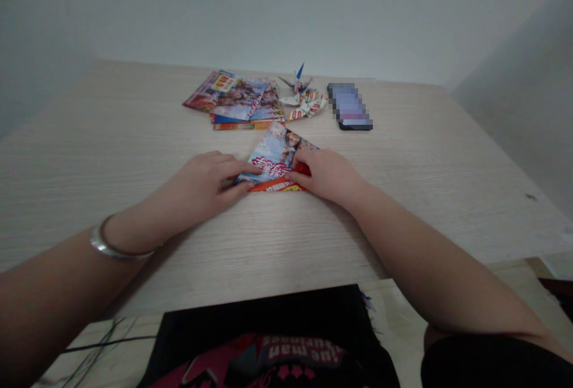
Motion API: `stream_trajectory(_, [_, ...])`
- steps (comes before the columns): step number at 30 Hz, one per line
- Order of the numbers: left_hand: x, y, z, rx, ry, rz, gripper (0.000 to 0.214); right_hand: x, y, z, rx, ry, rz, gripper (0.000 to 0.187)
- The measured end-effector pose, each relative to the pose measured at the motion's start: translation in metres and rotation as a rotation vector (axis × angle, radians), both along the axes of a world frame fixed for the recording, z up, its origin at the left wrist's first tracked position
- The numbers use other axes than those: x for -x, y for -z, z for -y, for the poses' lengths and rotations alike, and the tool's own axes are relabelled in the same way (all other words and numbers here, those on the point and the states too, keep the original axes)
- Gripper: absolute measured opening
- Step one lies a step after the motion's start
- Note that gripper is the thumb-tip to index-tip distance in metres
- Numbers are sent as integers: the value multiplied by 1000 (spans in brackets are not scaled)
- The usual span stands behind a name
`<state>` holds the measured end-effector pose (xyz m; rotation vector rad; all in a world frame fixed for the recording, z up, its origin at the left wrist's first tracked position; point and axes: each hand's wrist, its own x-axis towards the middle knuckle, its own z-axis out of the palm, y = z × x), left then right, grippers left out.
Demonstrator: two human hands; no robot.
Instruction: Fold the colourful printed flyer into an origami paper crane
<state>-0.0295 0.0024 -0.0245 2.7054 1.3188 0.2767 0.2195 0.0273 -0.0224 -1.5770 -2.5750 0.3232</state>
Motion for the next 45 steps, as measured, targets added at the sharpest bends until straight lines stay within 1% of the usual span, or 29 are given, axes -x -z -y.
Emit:
stream_trajectory(7, [0, 4, 1, -18, -31, 33, 29, 4, 1, 1, -50, -11, 56, 26])
stream_trajectory(15, [-1, 4, 3, 14, -70, 24, 31, 5, 0, 1, -31, -33, 67, 23])
stream_trajectory(18, [-1, 1, 3, 55, -29, 26, 33, -2, -1, -1, -29, -63, 96, 22])
stream_trajectory(22, [0, -1, 2, 86, 94, 40, 32, -14, -3, -3, -71, -71, 137, 22])
stream_trajectory(25, [-1, -1, 2, 56, 155, 38, 29, -15, -7, -2, -150, -91, 108, 25])
stream_trajectory(27, [-2, 1, 2, 41, 172, 36, 27, -11, -9, 1, -242, -147, 68, 29])
stream_trajectory(30, [-3, 5, 2, 14, 164, 74, 25, -2, -9, 5, -364, -252, 74, 32])
stream_trajectory(32, [-4, 7, 3, -31, 159, 141, 24, 2, -7, 6, -405, -280, 89, 30])
stream_trajectory(34, [-4, 8, 4, -65, 166, 199, 23, 3, -3, 5, -399, -280, 66, 26])
stream_trajectory(36, [-6, 6, 5, -48, 190, 199, 23, 2, 0, 2, -350, -270, 21, 24])
stream_trajectory(40, [-7, -4, 7, 40, 189, 83, 30, 1, 4, -3, -258, -248, -23, 24])
stream_trajectory(42, [-6, -7, 9, 23, 214, 31, 34, 2, 6, -6, -236, -240, -38, 23])
stream_trajectory(45, [-4, -6, 9, -25, 280, -30, 36, 2, 9, -9, -226, -236, -51, 21])
